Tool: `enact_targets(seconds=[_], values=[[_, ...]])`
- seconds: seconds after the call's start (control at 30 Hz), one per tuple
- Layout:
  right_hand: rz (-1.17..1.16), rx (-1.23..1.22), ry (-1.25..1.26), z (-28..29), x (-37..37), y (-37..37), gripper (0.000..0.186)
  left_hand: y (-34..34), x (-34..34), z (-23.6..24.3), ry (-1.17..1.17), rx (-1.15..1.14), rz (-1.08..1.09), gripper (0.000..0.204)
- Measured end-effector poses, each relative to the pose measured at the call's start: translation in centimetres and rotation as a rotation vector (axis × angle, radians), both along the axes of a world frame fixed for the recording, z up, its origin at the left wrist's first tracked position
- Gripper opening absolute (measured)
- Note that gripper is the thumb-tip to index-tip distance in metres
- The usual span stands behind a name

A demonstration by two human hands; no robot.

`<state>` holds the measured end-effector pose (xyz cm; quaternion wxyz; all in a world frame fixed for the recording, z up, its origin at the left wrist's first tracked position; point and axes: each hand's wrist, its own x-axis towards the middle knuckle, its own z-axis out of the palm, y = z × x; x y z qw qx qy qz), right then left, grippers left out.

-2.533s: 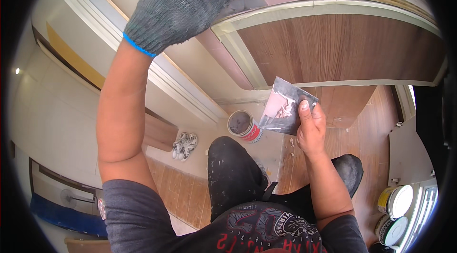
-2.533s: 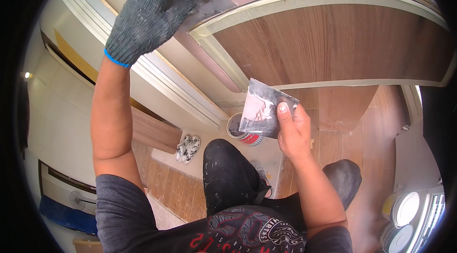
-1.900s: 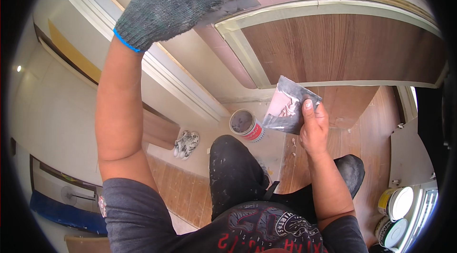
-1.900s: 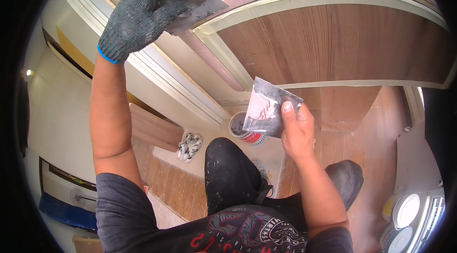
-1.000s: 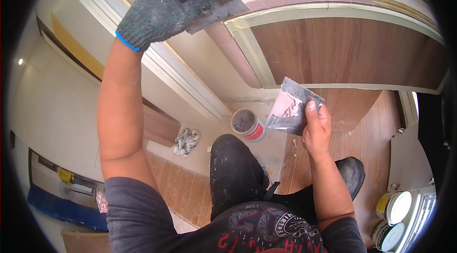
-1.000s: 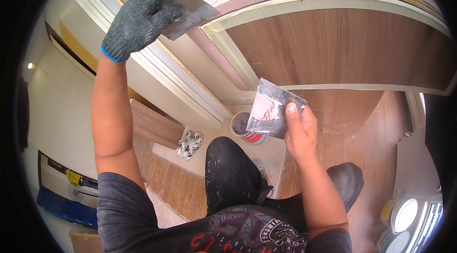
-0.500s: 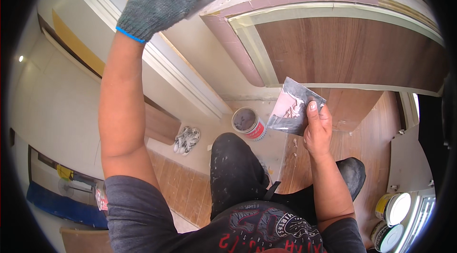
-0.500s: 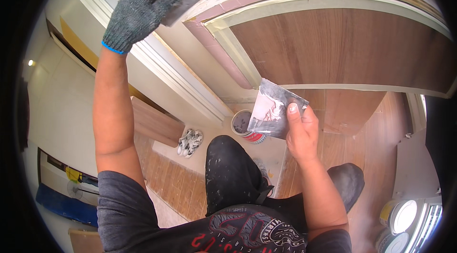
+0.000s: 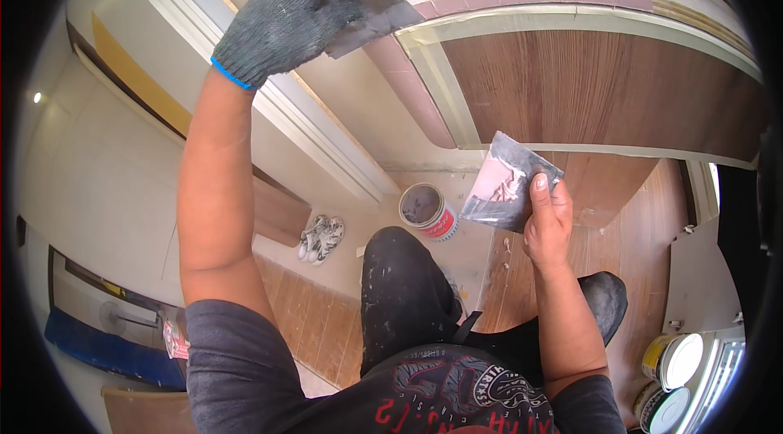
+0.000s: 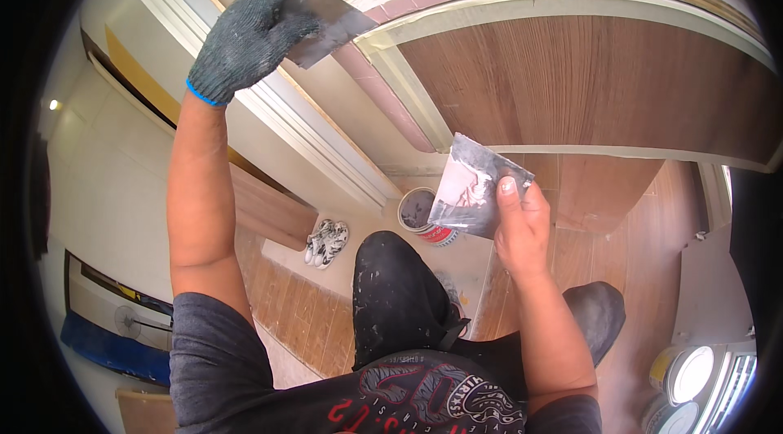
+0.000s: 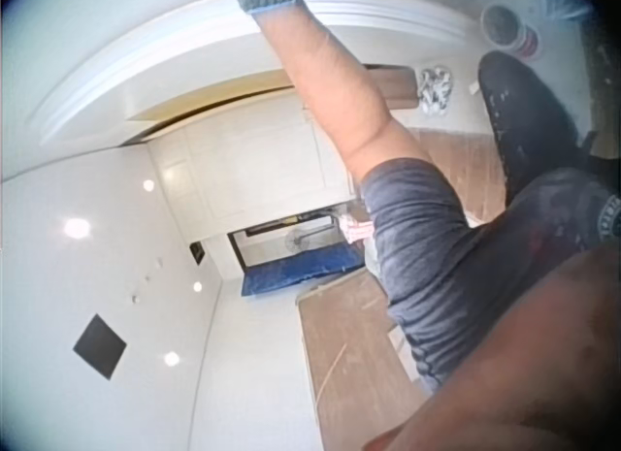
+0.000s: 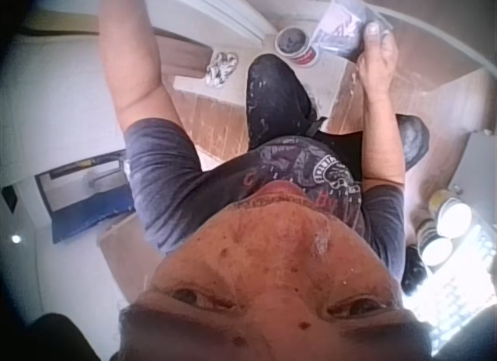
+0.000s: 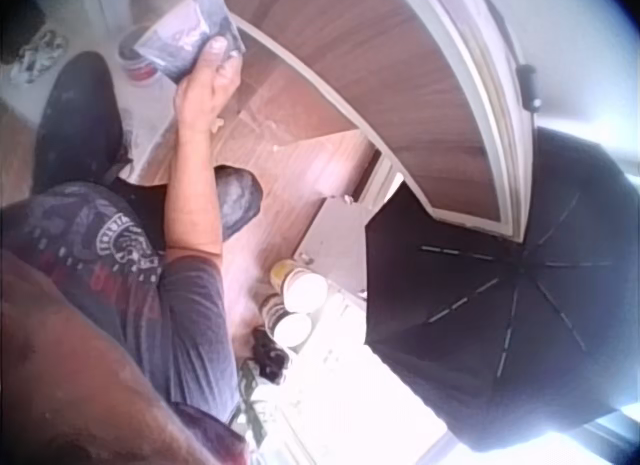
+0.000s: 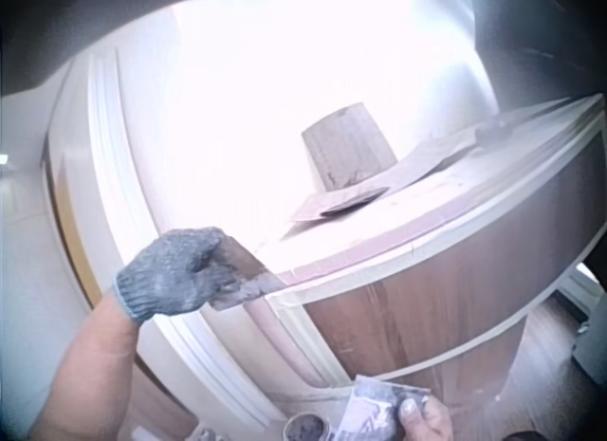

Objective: Applying wood filler or putty to the edges and corners of a wooden cabinet using putty knives.

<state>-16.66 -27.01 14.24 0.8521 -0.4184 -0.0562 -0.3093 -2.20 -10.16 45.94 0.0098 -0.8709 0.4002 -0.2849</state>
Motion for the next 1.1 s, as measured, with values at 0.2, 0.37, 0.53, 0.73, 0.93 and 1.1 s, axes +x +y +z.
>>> enact_targets(seconds=[0.2,0.37,0.53,0.73,0.93,1.1], values=[[-0.007,0.012,-0.023,-0.2,0.2,0.1,0.032,-0.8,-0.2,0.1,-0.128,0.056,0.060,0.045],[-0.012,-0.021,-0.002,-0.5,0.2,0.0,0.032,0.8,0.0,1.6,-0.189,-0.032,0.013,0.039],[-0.012,-0.016,0.019,-0.3,0.1,0.0,0.032,0.7,-1.1,0.4,-0.029,-0.039,0.033,0.038],[0.009,-0.030,0.019,-0.6,0.2,0.2,0.033,1.0,1.8,0.9,-0.191,0.011,0.008,0.041],[0.006,-0.018,0.014,-0.2,0.1,0.3,0.033,-1.0,0.5,3.5,-0.199,0.045,0.021,0.025],[0.028,-0.020,0.011,-0.3,0.1,0.0,0.033,0.5,-0.8,3.1,0.082,0.023,0.078,0.046]])
